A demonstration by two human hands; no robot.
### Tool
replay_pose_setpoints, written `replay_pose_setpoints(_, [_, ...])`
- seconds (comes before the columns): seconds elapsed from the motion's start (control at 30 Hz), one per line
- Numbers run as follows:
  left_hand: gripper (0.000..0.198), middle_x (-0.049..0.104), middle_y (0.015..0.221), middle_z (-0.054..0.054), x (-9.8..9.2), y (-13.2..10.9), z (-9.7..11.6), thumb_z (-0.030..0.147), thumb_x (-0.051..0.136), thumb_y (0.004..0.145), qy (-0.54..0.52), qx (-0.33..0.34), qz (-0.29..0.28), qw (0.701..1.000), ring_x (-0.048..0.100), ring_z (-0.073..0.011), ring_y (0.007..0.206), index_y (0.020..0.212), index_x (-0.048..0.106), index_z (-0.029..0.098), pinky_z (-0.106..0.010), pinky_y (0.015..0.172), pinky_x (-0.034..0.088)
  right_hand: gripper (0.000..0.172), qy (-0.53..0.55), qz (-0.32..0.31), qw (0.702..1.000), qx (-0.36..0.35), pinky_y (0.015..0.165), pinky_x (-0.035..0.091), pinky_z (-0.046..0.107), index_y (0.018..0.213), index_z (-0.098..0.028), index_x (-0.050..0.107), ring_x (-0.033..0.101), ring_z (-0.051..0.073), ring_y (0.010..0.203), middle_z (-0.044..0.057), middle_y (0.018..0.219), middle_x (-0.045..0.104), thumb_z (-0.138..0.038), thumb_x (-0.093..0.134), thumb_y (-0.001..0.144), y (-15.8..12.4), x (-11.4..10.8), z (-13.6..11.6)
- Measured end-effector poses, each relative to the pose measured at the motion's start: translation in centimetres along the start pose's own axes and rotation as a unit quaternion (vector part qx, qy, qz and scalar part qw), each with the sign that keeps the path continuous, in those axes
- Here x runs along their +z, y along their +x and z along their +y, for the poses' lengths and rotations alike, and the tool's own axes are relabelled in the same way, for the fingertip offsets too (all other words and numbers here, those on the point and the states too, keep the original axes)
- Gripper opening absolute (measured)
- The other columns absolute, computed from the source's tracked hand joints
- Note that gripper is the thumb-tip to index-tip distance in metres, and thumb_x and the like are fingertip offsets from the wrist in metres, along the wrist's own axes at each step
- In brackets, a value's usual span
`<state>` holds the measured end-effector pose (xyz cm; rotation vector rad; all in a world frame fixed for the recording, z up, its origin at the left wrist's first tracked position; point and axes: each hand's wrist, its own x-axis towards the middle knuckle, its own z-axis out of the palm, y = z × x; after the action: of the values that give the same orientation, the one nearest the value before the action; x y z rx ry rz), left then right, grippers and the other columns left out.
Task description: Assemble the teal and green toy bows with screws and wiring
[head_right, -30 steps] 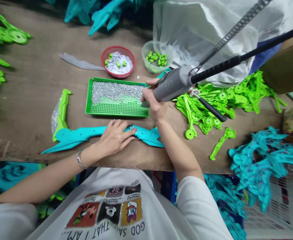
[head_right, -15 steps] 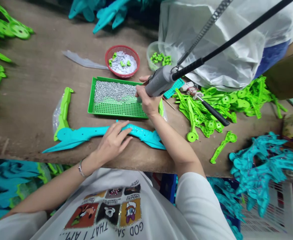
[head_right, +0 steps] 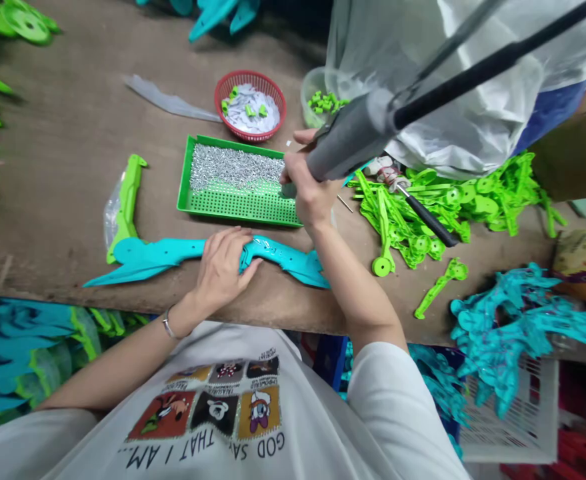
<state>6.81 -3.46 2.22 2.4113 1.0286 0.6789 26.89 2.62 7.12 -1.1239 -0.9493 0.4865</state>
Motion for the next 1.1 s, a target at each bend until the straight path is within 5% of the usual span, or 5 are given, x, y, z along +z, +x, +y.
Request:
replay_pose_setpoints(0.2, [0.034, 0.065, 0.134, -0.017, -0.2, 0.0, 0.2, 0.032, 0.06, 0.096, 0.005, 0.005, -0.018, 1.0, 0.055, -0.0331, 0.13, 0.125, 0.061, 0.015, -0.049, 0.11, 0.04, 0.032, 0.031, -0.063, 0.997, 0.038, 0.048, 0.047, 0.027, 0.094, -0.028, 0.058, 0.052, 0.01, 0.043, -0.01, 0.055, 0.051, -0.049, 0.077, 0.081, -4.2, -1.2, -5.0])
replay_pose_setpoints(0.47, [0.05, 0.066, 0.112, -0.016, -2.6, 3.8, 0.4, 0.046, 0.072, 0.087, 0.092, 0.048, -0.164, 0.981, 0.057, -0.0358, 0.11, 0.119, 0.059, 0.011, -0.047, 0.092, 0.043, 0.035, 0.025, -0.043, 0.996, 0.077, 0.049, 0.049, 0.029, 0.094, -0.028, 0.057, 0.052, 0.012, 0.044, -0.01, 0.055, 0.05, -0.049, 0.078, 0.077, -5.4, -1.4, -5.1])
replay_pose_setpoints(0.67, [0.045, 0.064, 0.112, -0.016, -1.5, 3.4, 0.4, 0.046, 0.072, 0.088, 0.09, 0.024, -0.124, 0.988, 0.055, -0.0358, 0.109, 0.114, 0.057, 0.013, -0.047, 0.091, 0.044, 0.036, -0.008, -0.043, 0.996, 0.078, 0.047, 0.049, 0.031, 0.083, -0.028, 0.054, 0.049, 0.013, 0.043, -0.008, 0.055, 0.048, -0.055, 0.076, 0.077, -6.1, -1.5, -5.5])
replay_pose_setpoints(0.83, [0.046, 0.066, 0.113, -0.014, -1.2, 3.0, 0.4, 0.039, 0.077, 0.085, 0.067, 0.016, -0.118, 0.991, 0.056, -0.0335, 0.109, 0.119, 0.058, 0.014, -0.043, 0.09, 0.046, 0.038, -0.013, -0.012, 1.0, 0.025, 0.053, 0.05, 0.029, 0.071, -0.025, 0.05, 0.05, 0.011, 0.046, -0.007, 0.056, 0.045, -0.055, 0.072, 0.081, -4.4, -1.7, -4.1])
replay_pose_setpoints(1.1, [0.056, 0.069, 0.117, -0.016, -1.1, 3.1, 0.5, 0.038, 0.078, 0.084, 0.056, -0.005, -0.111, 0.992, 0.059, -0.034, 0.11, 0.129, 0.056, 0.013, -0.045, 0.089, 0.049, 0.042, -0.038, 0.015, 0.999, -0.01, 0.053, 0.046, 0.028, 0.078, -0.026, 0.054, 0.049, 0.011, 0.046, -0.008, 0.055, 0.044, -0.064, 0.07, 0.077, 0.0, -0.4, 1.5])
